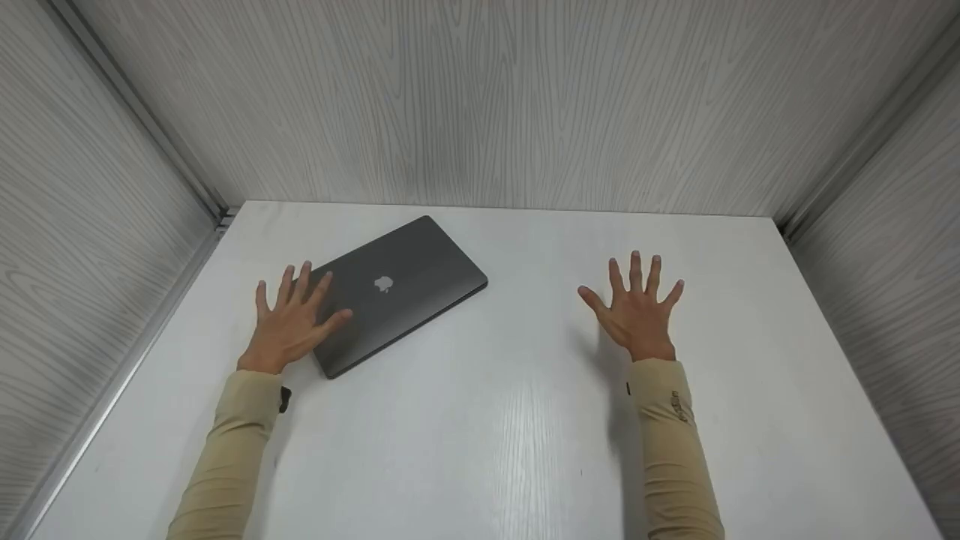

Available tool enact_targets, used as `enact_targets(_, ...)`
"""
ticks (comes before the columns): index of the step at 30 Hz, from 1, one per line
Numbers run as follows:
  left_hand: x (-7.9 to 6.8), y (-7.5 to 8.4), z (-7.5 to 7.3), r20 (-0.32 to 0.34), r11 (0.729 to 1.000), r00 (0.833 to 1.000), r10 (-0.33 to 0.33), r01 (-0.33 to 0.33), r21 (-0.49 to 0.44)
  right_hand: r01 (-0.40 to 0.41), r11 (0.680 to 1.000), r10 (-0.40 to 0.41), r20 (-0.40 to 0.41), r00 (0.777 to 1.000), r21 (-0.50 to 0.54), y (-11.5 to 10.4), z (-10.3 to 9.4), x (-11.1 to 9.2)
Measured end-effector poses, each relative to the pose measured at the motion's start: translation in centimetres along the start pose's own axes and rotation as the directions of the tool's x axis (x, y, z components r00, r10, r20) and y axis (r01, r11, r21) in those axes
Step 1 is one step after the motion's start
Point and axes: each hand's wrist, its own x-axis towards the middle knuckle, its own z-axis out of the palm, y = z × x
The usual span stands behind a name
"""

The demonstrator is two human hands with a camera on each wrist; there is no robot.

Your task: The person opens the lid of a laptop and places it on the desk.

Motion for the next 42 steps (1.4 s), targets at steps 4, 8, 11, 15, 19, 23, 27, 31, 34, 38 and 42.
enact_targets(4,-0.2,0.0,0.1,-0.063,0.999,0.998,0.02,-0.018,0.042,0.019,1.0,-0.019,-0.023,1.0,0.018,-0.5,0.3,0.3)
enact_targets(8,-0.7,0.1,0.2,-0.12,0.998,0.992,0.034,-0.027,0.064,0.109,0.994,-0.104,-0.126,0.987,0.029,-1.3,0.9,0.8)
enact_targets(11,-1.0,0.2,0.3,-0.153,0.997,0.987,0.04,-0.028,0.076,0.18,0.983,-0.168,-0.216,0.962,0.037,-1.8,1.6,1.2)
enact_targets(15,-1.4,0.3,0.5,-0.177,0.996,0.983,0.043,-0.029,0.081,0.247,0.967,-0.222,-0.286,0.932,0.056,-2.5,2.2,1.7)
enact_targets(19,-1.7,0.4,0.6,-0.186,0.997,0.982,0.038,-0.024,0.077,0.298,0.953,-0.262,-0.327,0.908,0.063,-3.2,2.6,2.3)
enact_targets(23,-2.0,0.4,0.7,-0.179,0.997,0.983,0.03,-0.017,0.072,0.325,0.944,-0.286,-0.342,0.895,0.06,-3.9,2.8,2.8)
enact_targets(27,-2.4,0.4,0.9,-0.169,0.997,0.985,0.024,-0.012,0.071,0.341,0.938,-0.3,-0.345,0.889,0.064,-4.4,3.1,3.2)
enact_targets(31,-2.7,0.5,1.1,-0.187,0.998,0.982,0.029,-0.016,0.067,0.371,0.926,-0.326,-0.355,0.876,0.066,-5.2,3.4,3.7)
enact_targets(34,-2.9,0.5,1.3,-0.204,0.998,0.978,0.041,-0.03,0.06,0.381,0.922,-0.336,-0.356,0.872,0.064,-5.5,3.5,4.0)
enact_targets(38,-3.3,0.6,1.5,-0.204,0.998,0.978,0.041,-0.03,0.056,0.385,0.921,-0.342,-0.347,0.873,0.061,-5.9,3.7,4.2)
enact_targets(42,-3.5,0.5,1.6,-0.191,0.999,0.982,0.015,-0.006,0.047,0.389,0.918,-0.345,-0.331,0.878,0.074,-6.4,4.0,4.4)
